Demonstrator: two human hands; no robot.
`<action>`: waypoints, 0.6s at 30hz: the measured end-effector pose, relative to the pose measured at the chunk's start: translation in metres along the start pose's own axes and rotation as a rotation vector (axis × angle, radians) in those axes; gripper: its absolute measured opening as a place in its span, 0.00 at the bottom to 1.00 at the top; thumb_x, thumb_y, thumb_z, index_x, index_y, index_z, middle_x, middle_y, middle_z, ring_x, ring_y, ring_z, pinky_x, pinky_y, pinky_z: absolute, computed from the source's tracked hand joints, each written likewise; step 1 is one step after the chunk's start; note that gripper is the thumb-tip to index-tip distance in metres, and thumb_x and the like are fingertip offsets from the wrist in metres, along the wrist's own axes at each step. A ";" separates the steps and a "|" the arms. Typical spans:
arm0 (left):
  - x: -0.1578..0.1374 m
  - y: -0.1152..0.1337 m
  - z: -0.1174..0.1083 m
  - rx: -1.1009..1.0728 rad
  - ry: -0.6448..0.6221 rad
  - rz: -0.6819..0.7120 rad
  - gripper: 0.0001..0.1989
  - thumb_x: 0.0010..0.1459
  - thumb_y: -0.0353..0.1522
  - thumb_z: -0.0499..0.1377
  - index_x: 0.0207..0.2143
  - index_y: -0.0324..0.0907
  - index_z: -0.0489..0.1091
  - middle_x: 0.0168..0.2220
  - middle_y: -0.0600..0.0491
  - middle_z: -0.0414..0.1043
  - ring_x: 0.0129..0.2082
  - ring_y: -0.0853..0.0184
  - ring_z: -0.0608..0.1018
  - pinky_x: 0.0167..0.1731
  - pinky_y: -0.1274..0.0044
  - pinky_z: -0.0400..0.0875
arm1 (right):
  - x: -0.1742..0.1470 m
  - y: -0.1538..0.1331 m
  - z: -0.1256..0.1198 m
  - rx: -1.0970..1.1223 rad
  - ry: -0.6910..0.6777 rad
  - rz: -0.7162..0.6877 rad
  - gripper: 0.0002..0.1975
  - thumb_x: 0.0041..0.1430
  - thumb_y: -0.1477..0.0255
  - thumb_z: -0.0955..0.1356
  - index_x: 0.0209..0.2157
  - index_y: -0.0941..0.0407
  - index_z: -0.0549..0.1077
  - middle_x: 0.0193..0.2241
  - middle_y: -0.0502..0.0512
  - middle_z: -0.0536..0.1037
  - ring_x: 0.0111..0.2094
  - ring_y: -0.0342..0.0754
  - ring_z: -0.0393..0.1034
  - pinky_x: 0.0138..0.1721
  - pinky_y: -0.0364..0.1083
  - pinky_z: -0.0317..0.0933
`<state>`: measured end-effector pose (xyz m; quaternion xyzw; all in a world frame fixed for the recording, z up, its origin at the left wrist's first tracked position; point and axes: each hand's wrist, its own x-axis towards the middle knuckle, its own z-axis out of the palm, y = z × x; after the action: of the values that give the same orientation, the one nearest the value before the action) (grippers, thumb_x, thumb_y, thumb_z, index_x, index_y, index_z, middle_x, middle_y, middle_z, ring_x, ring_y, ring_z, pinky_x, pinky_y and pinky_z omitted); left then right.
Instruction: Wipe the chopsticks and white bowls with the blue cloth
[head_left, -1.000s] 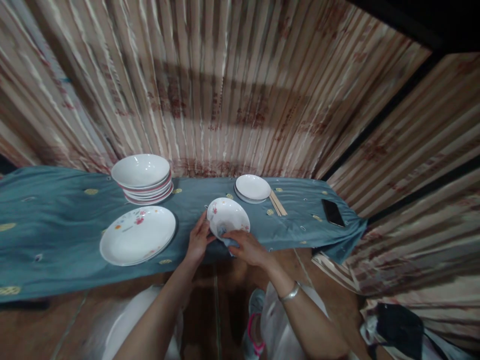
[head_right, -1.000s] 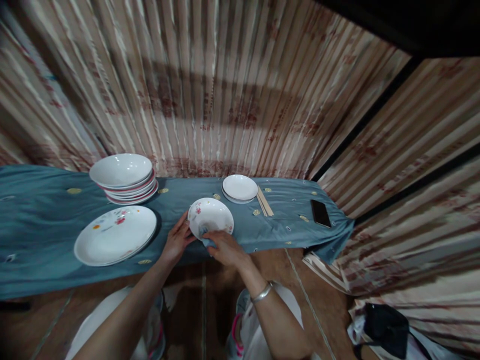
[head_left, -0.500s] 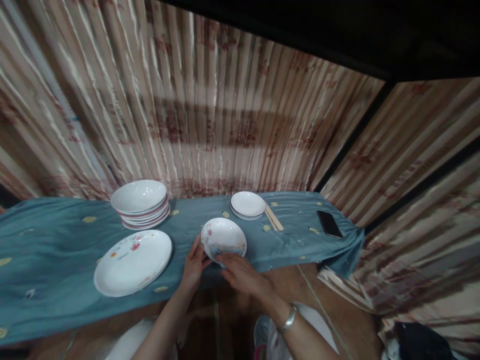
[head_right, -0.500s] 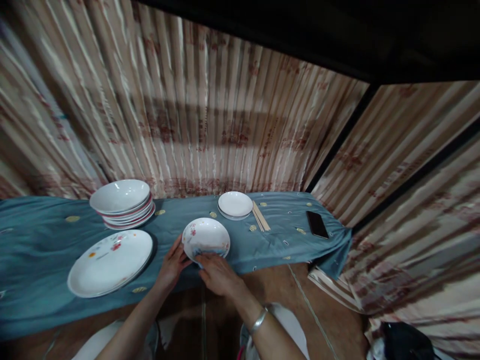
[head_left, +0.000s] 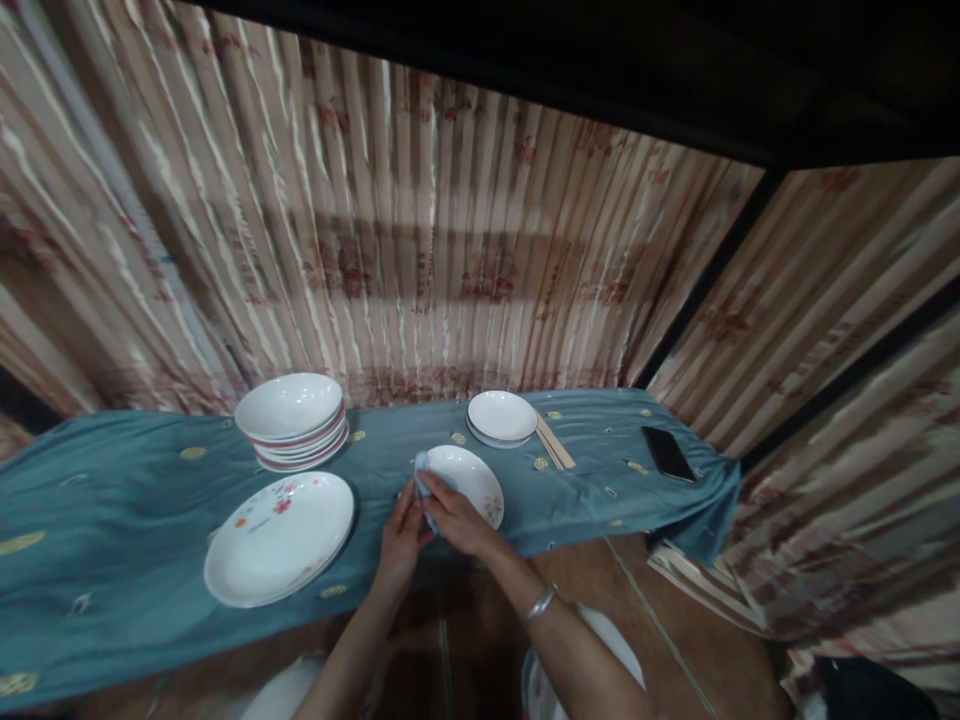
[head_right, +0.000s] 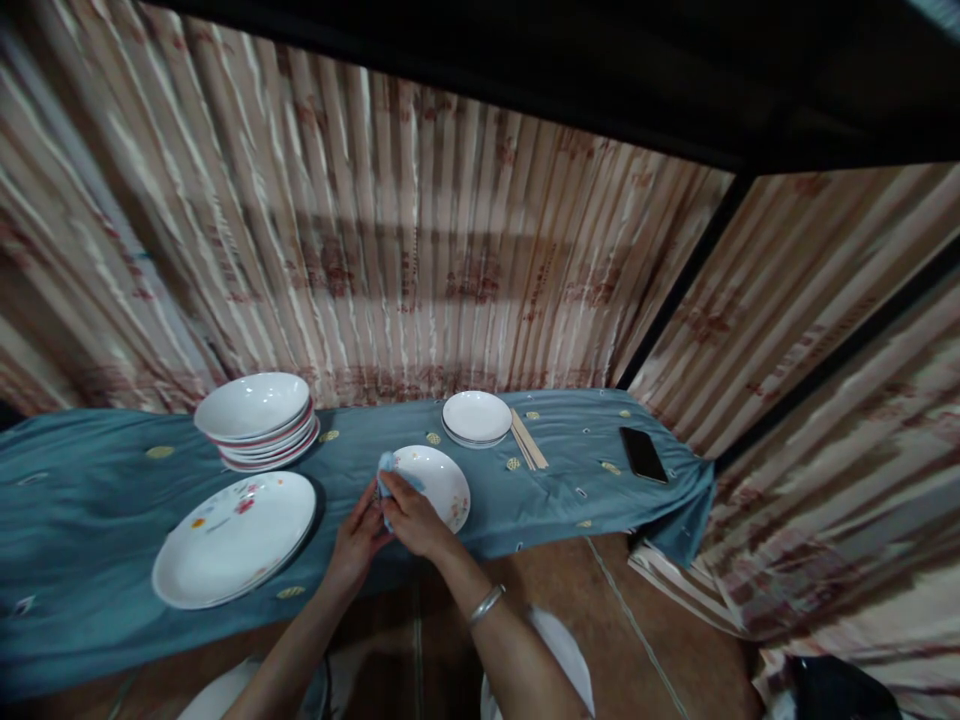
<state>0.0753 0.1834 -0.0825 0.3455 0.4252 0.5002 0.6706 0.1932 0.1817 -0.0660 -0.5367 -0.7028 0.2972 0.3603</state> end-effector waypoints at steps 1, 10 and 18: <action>0.000 0.000 0.000 -0.009 0.004 0.005 0.36 0.45 0.40 0.66 0.58 0.43 0.62 0.61 0.41 0.60 0.56 0.51 0.69 0.40 0.67 0.75 | 0.006 0.004 0.002 -0.039 0.017 -0.009 0.24 0.63 0.74 0.58 0.61 0.56 0.59 0.62 0.57 0.60 0.62 0.47 0.53 0.63 0.51 0.48; -0.001 0.001 0.002 -0.025 0.032 0.045 0.39 0.37 0.41 0.69 0.54 0.41 0.68 0.43 0.45 0.75 0.37 0.61 0.78 0.33 0.71 0.76 | 0.026 0.042 0.003 -0.501 0.188 -0.048 0.27 0.60 0.76 0.59 0.62 0.64 0.55 0.62 0.68 0.58 0.62 0.55 0.52 0.60 0.57 0.53; -0.002 0.002 0.003 -0.042 0.040 0.030 0.38 0.37 0.39 0.70 0.54 0.41 0.68 0.43 0.46 0.75 0.35 0.63 0.78 0.31 0.74 0.76 | 0.002 0.042 -0.029 -0.851 0.033 0.130 0.20 0.60 0.76 0.60 0.53 0.61 0.65 0.55 0.66 0.67 0.55 0.55 0.62 0.53 0.53 0.58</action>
<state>0.0767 0.1823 -0.0794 0.3276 0.4228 0.5259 0.6613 0.2395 0.1953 -0.0824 -0.6852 -0.7216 -0.0057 0.0984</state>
